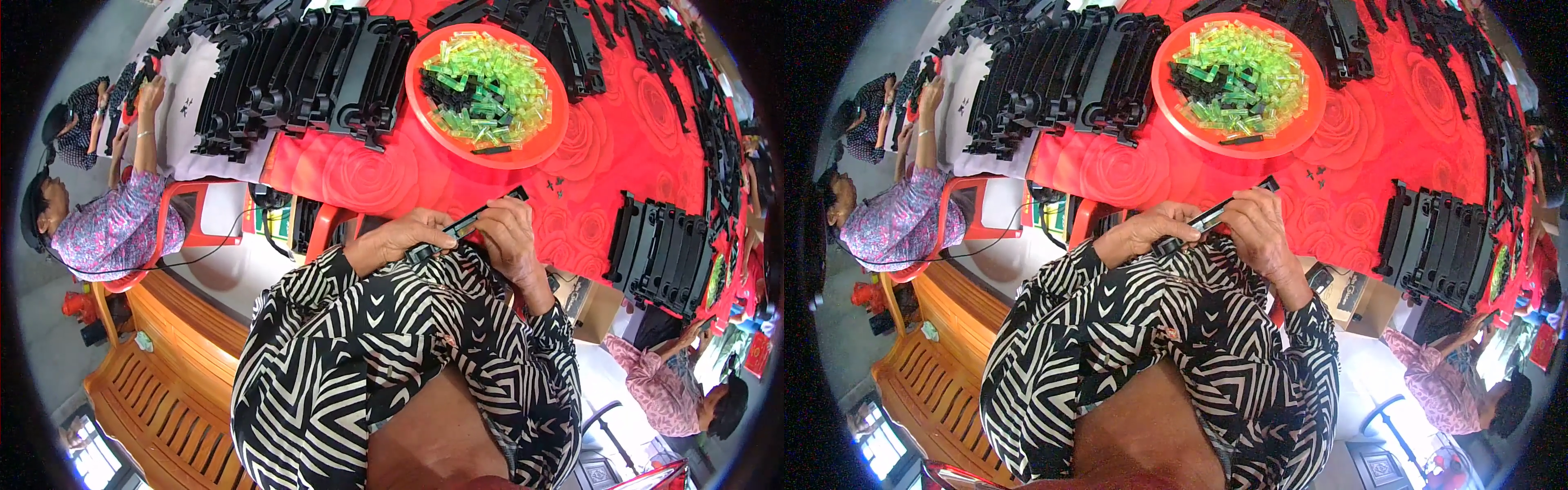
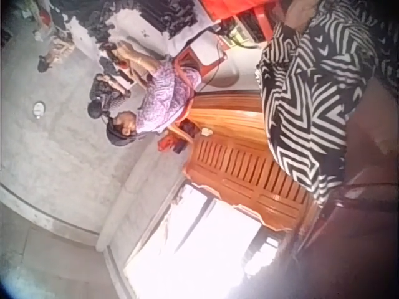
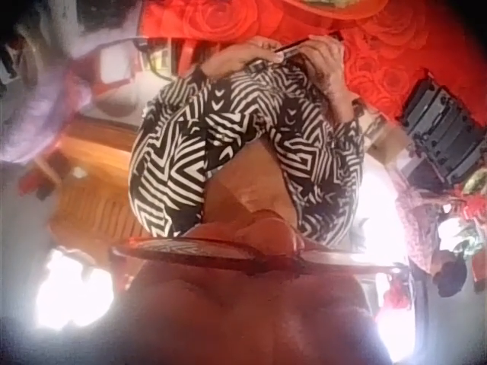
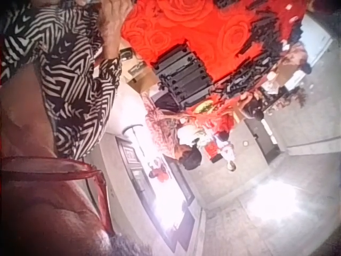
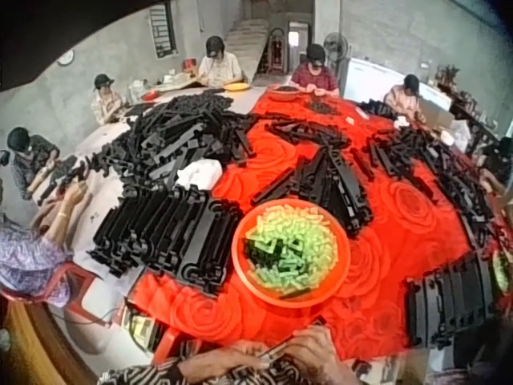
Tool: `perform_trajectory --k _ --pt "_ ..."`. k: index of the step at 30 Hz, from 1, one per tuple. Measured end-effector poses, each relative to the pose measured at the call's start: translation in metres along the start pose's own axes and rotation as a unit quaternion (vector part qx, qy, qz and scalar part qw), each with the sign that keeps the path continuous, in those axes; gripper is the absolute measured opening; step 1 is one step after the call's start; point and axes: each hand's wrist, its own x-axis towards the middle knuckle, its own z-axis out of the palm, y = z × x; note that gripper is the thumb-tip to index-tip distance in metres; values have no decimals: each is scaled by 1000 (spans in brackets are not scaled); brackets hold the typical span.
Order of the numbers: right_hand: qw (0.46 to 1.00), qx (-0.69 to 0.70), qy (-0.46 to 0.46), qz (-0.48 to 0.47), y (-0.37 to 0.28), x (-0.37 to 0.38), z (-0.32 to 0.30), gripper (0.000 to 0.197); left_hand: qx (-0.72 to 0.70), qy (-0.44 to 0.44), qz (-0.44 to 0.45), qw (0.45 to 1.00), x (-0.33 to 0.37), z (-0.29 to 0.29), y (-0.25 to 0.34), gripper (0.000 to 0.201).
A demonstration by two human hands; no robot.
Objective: The person takes plastic vials from a bowl and inserts them into black plastic frames by hand, assembling the level components.
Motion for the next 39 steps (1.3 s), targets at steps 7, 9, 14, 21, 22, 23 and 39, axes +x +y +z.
perform_trajectory --k 7,9,14,21,22,23,39 --pt "1000 17 12 4 4 1 4 29 -26 15 7 1000 0 0 -2 29" --pt "1000 19 10 6 2 1 4 29 -34 23 11 999 1 1 -3 32" --pt "998 -11 24 51 -4 -1 10 27 -62 0 56 997 3 0 -5 34" --pt "997 -9 10 79 -9 2 15 33 -1 71 79 994 -3 13 -5 32" --pt "997 -4 5 76 -9 4 16 33 11 92 78 993 -4 15 -4 32" --pt "997 0 0 73 -9 5 16 34 23 113 77 990 -5 16 -4 31" --pt "999 -26 25 36 -14 -2 27 31 76 128 112 982 -3 16 -12 27"
